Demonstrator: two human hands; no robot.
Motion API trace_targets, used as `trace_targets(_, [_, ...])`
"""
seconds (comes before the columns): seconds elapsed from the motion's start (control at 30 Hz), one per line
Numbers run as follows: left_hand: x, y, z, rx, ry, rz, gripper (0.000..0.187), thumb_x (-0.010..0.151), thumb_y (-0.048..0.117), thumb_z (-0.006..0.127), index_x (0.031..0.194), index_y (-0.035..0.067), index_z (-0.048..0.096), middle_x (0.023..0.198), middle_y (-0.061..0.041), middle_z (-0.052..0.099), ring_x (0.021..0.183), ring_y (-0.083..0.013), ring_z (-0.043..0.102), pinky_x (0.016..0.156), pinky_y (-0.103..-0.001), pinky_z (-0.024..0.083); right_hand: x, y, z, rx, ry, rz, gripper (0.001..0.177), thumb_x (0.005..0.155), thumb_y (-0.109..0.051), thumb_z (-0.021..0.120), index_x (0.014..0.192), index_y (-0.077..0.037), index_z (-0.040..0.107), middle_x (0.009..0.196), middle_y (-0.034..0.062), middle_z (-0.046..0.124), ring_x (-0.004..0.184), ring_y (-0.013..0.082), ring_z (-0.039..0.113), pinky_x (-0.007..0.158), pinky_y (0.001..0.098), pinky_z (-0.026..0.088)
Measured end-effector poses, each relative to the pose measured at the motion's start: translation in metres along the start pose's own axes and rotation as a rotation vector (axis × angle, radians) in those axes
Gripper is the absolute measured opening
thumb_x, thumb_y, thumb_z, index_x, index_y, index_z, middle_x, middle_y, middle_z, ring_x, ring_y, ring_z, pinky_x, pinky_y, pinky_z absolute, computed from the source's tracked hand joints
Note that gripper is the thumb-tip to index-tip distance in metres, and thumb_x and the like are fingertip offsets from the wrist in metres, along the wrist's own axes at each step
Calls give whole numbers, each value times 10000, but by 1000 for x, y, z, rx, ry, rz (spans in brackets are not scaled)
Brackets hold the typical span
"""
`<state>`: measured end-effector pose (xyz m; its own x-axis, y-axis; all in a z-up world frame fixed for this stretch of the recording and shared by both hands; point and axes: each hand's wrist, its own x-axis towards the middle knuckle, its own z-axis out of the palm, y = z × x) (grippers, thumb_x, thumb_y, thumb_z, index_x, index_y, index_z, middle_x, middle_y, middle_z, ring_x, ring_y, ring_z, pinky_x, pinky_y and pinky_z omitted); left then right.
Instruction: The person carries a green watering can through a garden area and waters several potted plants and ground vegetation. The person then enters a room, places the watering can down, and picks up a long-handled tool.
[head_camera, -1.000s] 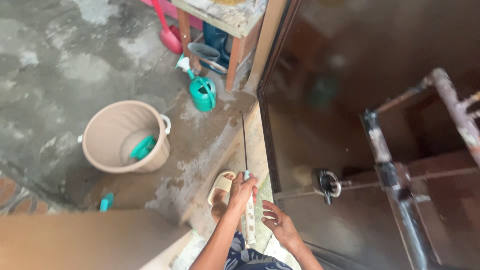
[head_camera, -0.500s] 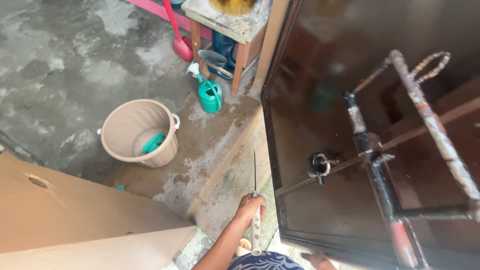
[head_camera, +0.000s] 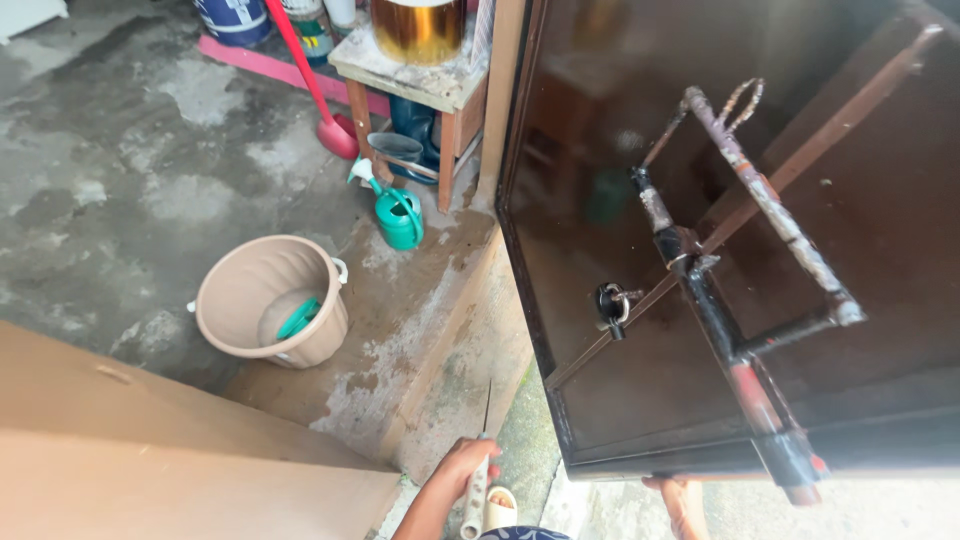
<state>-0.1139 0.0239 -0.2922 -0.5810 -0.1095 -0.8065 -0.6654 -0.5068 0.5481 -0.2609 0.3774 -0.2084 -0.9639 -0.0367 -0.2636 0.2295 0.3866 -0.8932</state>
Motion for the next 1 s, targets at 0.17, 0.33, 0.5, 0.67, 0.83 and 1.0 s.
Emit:
trace_targets(0.17, [-24, -28, -34, 65, -50, -12, 219, 819, 179, 699, 925, -13, 685, 772, -136, 664, 589, -258, 661, 486, -398, 495, -8, -5, 10, 18, 6, -19, 491, 584, 71, 805, 1062, 80, 695, 1022, 217, 718, 976, 350, 655, 925, 431, 499])
trace_targets(0.33, [-51, -47, -54, 58, -14, -113, 242, 809, 164, 722, 1002, 25, 676, 796, -152, 669, 640, -295, 674, 535, -444, 526, -23, -3, 25, -91, 42, -70, 511, 572, 15, 856, 1055, 63, 697, 1023, 179, 720, 971, 313, 646, 901, 406, 490])
trace_targets(0.5, [-70, -65, -63, 315, 5, -225, 301, 806, 204, 725, 1060, 64, 646, 802, -159, 659, 651, -289, 658, 542, -455, 502, -38, 6, 49, -207, -93, -14, 430, 684, -115, 848, 1061, 65, 748, 1050, 200, 785, 1007, 327, 704, 932, 404, 518])
trace_targets(0.67, [-83, -81, -67, 620, 31, -191, 277, 801, 208, 723, 1023, 57, 655, 802, -148, 663, 653, -270, 655, 556, -439, 501, -53, 16, 80, -227, -235, -65, 497, 717, -156, 825, 1175, -7, 704, 1158, 160, 771, 1133, 302, 690, 1023, 380, 487])
trace_targets(0.83, [-90, -96, -65, 733, 35, -181, 256, 797, 213, 721, 986, 49, 664, 802, -137, 667, 654, -250, 652, 570, -423, 500, -73, 19, 117, -174, -373, -198, 559, 709, -131, 804, 1244, -36, 674, 1254, 173, 712, 1227, 303, 616, 1069, 387, 436])
trace_targets(1.0, [-97, -106, -67, 799, 34, -167, 239, 792, 217, 719, 948, 42, 674, 802, -126, 670, 656, -231, 649, 584, -407, 498, -97, -4, 158, -274, -518, -166, 580, 730, -257, 805, 1257, -58, 663, 1248, 176, 725, 1202, 304, 660, 1052, 388, 487])
